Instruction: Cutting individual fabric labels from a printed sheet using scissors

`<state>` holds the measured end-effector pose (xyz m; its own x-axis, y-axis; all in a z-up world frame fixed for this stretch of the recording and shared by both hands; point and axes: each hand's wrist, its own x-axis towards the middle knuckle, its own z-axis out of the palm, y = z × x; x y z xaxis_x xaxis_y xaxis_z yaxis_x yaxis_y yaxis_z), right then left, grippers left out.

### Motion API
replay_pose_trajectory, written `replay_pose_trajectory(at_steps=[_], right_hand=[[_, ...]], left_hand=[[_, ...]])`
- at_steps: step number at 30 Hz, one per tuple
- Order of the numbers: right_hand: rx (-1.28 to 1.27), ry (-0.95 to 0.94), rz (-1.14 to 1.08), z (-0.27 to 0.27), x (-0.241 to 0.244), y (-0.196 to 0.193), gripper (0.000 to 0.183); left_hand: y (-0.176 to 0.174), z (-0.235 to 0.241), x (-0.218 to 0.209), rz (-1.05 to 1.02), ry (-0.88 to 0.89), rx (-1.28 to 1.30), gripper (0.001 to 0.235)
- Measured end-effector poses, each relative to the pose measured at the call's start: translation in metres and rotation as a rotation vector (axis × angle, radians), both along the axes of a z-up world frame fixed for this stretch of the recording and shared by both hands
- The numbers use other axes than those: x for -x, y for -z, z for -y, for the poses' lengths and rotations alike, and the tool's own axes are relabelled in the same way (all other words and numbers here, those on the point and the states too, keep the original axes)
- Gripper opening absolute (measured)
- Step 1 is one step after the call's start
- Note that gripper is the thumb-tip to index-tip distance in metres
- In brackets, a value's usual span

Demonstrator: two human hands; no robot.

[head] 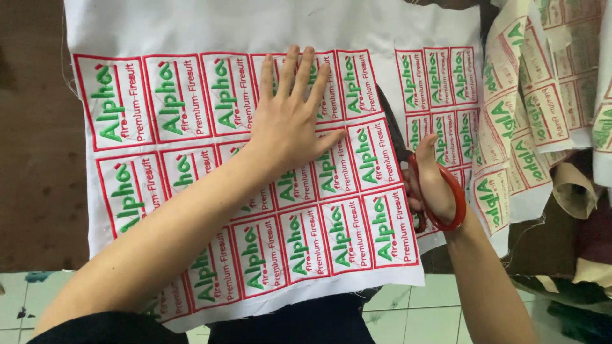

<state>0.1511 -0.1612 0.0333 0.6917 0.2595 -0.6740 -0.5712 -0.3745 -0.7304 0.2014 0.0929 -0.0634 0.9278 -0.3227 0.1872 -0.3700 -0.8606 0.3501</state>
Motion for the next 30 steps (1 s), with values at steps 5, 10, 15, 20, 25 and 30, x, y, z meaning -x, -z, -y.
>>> replay_pose_trajectory(at_steps=[5,10,15,20,25,30], right_hand=[[0.062,-0.078,0.015,-0.011,-0.012,-0.01,0.099],[0.056,-0.056,0.029,-0.008,-0.011,-0.001,0.095],[0.193,0.037,-0.021,-0.011,-0.01,-0.002,0.092],[0.141,-0.112,0.052,-0.022,-0.024,-0.013,0.1],[0.105,-0.052,0.036,-0.019,-0.022,-0.006,0.088],[0.178,-0.001,0.049,-0.025,-0.019,-0.009,0.09]], left_hand=[[-0.001,-0.001,0.0,0.018,0.001,0.006,0.105],[-0.003,-0.001,0.0,0.006,0.002,0.004,0.105],[-0.003,-0.001,0.001,0.006,0.004,0.007,0.105],[-0.003,-0.001,0.0,0.012,0.003,-0.015,0.106],[-0.003,-0.001,0.0,0.019,0.003,-0.001,0.105],[-0.003,-0.001,0.0,0.009,0.007,0.0,0.105]])
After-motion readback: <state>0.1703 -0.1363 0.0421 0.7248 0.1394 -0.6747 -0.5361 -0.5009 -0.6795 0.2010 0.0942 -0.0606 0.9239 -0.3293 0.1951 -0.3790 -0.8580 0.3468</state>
